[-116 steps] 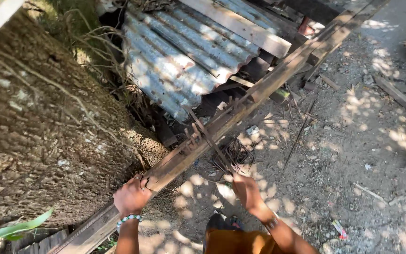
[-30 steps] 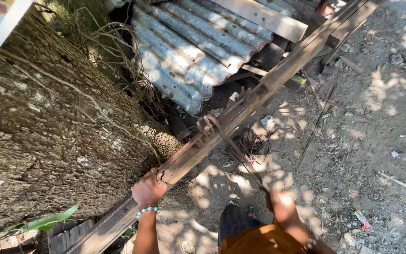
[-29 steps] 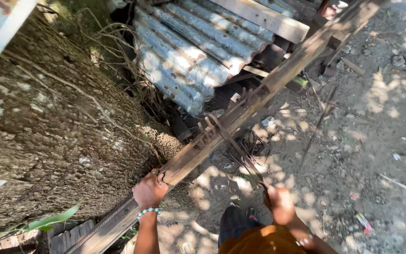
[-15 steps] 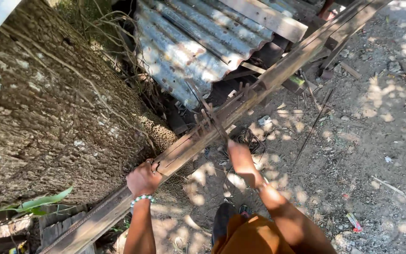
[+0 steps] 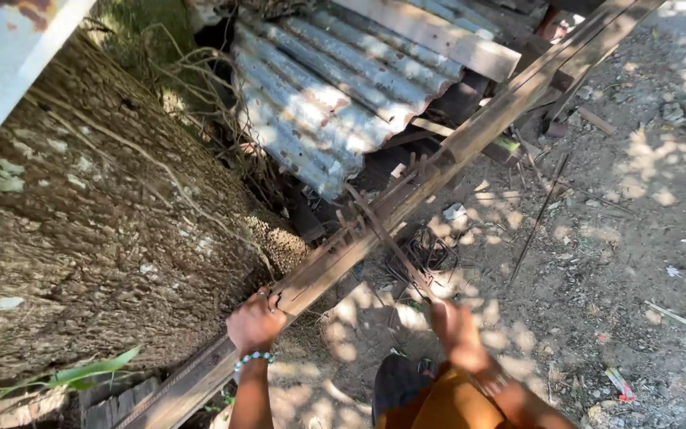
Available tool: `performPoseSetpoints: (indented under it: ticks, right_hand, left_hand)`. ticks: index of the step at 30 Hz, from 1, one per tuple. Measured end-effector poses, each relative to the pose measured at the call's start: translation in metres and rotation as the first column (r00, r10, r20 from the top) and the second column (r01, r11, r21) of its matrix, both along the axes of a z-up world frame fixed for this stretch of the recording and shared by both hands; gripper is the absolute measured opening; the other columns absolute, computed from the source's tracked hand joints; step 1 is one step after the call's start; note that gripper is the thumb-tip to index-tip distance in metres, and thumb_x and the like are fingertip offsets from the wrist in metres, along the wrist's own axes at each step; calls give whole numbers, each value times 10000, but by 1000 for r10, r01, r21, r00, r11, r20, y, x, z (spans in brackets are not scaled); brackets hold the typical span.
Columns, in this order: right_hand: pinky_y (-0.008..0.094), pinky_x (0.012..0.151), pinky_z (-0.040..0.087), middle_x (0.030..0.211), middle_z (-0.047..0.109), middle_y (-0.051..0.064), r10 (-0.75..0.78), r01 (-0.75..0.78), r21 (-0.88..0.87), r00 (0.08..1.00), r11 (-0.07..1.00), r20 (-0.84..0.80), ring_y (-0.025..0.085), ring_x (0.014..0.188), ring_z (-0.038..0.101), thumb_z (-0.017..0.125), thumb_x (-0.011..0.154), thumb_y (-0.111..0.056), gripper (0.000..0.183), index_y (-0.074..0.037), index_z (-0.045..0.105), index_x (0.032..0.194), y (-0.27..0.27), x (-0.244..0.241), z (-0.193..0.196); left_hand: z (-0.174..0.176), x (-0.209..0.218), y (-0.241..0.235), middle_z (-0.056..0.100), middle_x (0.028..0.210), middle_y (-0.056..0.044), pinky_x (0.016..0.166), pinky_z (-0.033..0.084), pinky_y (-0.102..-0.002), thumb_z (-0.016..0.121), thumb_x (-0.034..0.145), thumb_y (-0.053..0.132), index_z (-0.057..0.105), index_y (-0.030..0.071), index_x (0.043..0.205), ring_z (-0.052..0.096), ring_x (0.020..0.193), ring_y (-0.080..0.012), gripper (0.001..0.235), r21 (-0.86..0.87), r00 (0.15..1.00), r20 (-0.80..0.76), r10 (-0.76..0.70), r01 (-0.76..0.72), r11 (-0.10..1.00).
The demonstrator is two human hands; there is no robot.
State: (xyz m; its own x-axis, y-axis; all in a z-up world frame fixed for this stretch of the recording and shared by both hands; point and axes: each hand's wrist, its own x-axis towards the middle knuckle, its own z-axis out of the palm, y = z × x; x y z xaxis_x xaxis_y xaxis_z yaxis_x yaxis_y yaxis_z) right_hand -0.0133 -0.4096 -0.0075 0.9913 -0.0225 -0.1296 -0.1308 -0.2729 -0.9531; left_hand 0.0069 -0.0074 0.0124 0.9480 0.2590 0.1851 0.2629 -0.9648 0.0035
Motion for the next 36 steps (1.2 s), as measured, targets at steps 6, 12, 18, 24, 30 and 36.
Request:
performPoseSetpoints:
  ticks: [6, 12, 18, 24, 30, 36]
  right_hand:
    - [387, 506, 222, 491, 317, -22, 71, -72, 93, 997, 993, 19, 149, 463, 299, 342, 1037, -352, 512, -197, 375, 550, 72, 105, 49]
    - [372, 525, 238, 557, 375, -18, 75, -66, 75, 990, 995, -118, 149, 508, 334, 362, 1098, -454, 541, -188, 436, 633, 62, 78, 60]
    - [353, 517, 362, 628, 487, -15, 267, -140, -332, 886, 933, 379, 140, 567, 421, 498, 969, -157, 68, -89, 500, 969, -10, -10, -46]
    - [341, 458, 208, 512, 397, -1, 9, -36, 282, 995, 959, 95, 118, 481, 316, 408, 1008, -551, 612, -122, 428, 573, -35, -50, -71]
    - [336, 462, 332, 614, 520, -25, 248, -185, -525, 967, 831, 51, 114, 518, 442, 441, 1046, -230, 223, -103, 526, 884, 33, 65, -19]
    - [381, 496, 234, 565, 368, -8, 133, -154, 228, 986, 961, 103, 142, 503, 322, 392, 1080, -291, 453, -160, 427, 647, 66, 102, 15]
  left_hand:
    - [-13, -4, 8, 608, 524, 37, 402, 453, -297, 562, 903, 382, 677, 212, 723, 586, 446, -156, 273, 86, 1000, 8, -30, 29, 996]
    - [-9, -4, 7, 446, 400, 30, 347, 333, -293, 497, 951, 592, 528, 181, 542, 456, 338, -147, 581, 167, 972, 181, -147, 117, 979]
    - [4, -4, 0, 472, 395, -6, 363, 378, -323, 468, 925, 697, 539, 161, 527, 503, 345, -185, 672, 165, 985, 108, -132, 113, 980]
    - [9, -3, -2, 497, 466, 87, 365, 409, -207, 501, 942, 539, 602, 193, 739, 505, 390, -69, 414, 111, 990, -136, -39, 55, 992]
    - [2, -2, 2, 516, 446, 83, 322, 375, -212, 468, 973, 617, 668, 180, 798, 472, 343, -60, 511, 94, 996, -27, -88, 90, 992]
    - [-7, -1, 8, 536, 436, 32, 345, 384, -251, 513, 950, 596, 638, 155, 747, 516, 345, -109, 501, 163, 995, -56, -82, 90, 983]
